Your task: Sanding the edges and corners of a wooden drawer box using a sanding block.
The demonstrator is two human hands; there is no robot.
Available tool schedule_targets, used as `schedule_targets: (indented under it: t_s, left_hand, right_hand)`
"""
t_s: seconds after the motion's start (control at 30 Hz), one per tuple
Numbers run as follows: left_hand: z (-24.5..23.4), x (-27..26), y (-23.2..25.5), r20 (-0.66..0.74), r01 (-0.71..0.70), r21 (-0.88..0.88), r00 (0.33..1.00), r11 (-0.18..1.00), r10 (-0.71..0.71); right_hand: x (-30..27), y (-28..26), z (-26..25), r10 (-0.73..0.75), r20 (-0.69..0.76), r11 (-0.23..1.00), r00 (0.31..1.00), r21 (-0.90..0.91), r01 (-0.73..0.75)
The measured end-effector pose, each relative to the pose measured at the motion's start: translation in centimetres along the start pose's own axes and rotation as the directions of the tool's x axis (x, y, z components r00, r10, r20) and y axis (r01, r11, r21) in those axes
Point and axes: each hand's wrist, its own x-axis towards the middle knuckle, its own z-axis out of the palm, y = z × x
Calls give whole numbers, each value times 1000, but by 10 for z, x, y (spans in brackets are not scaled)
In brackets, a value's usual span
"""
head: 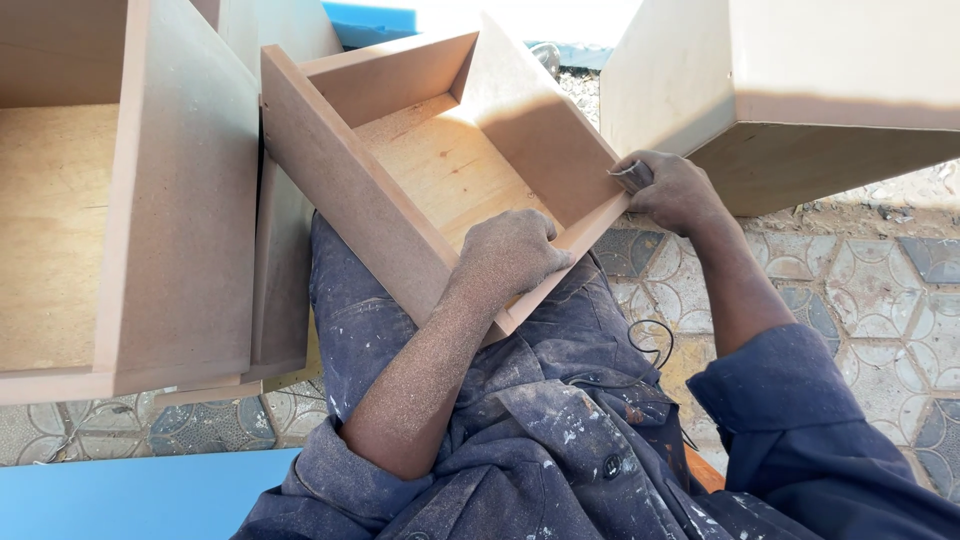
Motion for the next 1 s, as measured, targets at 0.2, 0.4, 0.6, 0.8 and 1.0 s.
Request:
schedule_targets:
  t_s: [0.2, 0.4, 0.6, 0.8, 1.0]
  left_hand:
    - [-6, -7, 3, 23, 45, 3, 999, 999, -45]
    - [-6, -8, 2, 34, 41, -4, 999, 999, -41]
    - [-5, -7, 2, 44, 41, 2, 998, 999, -41]
    - [-2, -5, 0, 28, 47, -28, 999, 998, -47]
    - [-1, -4, 0, 8, 6, -10, 1000, 1000, -6]
  right_hand:
    - [-10, -3, -6, -12, 12, 1000, 1000, 18, 12]
    - [-35, 22, -23, 68, 18, 998, 998, -1, -68]
    - [-33, 6, -10, -31, -6, 998, 999, 57, 31]
    - [-25, 1, -13, -44, 32, 999, 998, 33, 43]
    - [-22, 9, -9, -70, 14, 995, 997, -63, 71]
